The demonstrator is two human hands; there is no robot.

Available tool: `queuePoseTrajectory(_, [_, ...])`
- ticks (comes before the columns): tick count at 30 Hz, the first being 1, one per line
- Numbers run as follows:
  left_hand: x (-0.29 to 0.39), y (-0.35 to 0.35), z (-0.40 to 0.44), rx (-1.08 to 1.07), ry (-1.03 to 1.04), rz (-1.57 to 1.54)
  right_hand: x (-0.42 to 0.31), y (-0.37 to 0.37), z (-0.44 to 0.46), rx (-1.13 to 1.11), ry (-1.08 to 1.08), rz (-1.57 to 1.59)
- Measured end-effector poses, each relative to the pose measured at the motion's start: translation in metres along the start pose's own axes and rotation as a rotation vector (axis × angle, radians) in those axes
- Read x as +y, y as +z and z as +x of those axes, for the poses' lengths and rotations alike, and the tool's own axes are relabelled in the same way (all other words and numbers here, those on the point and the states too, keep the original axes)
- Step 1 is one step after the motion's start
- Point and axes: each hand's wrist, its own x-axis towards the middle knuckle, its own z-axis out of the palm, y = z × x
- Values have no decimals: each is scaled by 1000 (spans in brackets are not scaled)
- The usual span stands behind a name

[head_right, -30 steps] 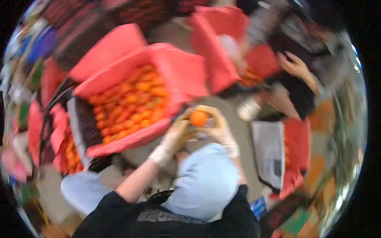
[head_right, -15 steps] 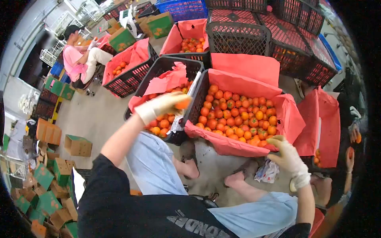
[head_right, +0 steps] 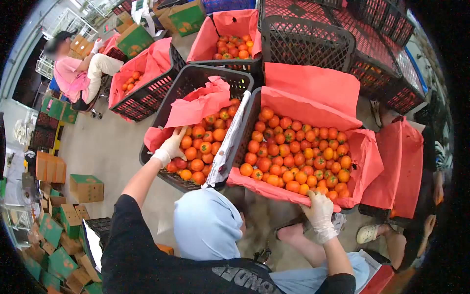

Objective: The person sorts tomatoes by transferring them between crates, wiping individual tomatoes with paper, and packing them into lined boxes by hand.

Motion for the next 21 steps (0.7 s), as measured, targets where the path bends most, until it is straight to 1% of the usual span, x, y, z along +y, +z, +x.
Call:
queuePoseTrajectory(1, [0,-2,6,-47,47,39,0,1,1,-9,6,-1])
queuePoseTrajectory(2, [-7,-1,16,-57,51,39,-1,2,1,-1,10,-3])
queuePoseTrajectory(4, [-18,1,33,-40,238,129,0,5,0,-1,22,-4])
queuePoseTrajectory(5, [-22,1,41,-48,242,128,1,8,-1,13,18,9])
queuePoseTrajectory(7, [-19,-10,55,-181,250,-76,-2,5,-1,36,21,15])
queuePoseTrajectory(8, [-15,-17,61,-255,229,24,-6,1,-2,13,28,-15])
queuePoseTrajectory(9, [-9,-23,60,-252,243,23,-8,-5,-2,-8,36,-46])
queuePoseTrajectory(11, [8,-33,55,-263,99,142,-8,-4,-3,-6,72,-47])
queuePoseTrajectory(12, [7,-12,60,-330,11,300,-9,-4,-5,24,48,-42])
queuePoseTrajectory(13, [12,-5,53,-301,7,289,-6,-4,-6,55,16,-41])
queuePoseTrajectory(14, [2,5,53,-252,34,203,-3,0,-6,100,-17,-25])
queuePoseTrajectory(15, [-11,13,53,-198,55,122,-3,2,-9,112,-3,-28])
queuePoseTrajectory(17, [-17,21,28,-42,113,-168,-4,1,-6,60,38,-28])
queuePoseTrajectory(18, [-9,23,11,48,123,-284,-5,0,-6,57,55,-40])
queuePoseTrajectory(19, [-24,48,6,135,131,-293,-4,0,-6,72,47,-45])
queuePoseTrajectory(21, [-7,47,-17,166,126,-207,-2,4,-4,57,51,-4])
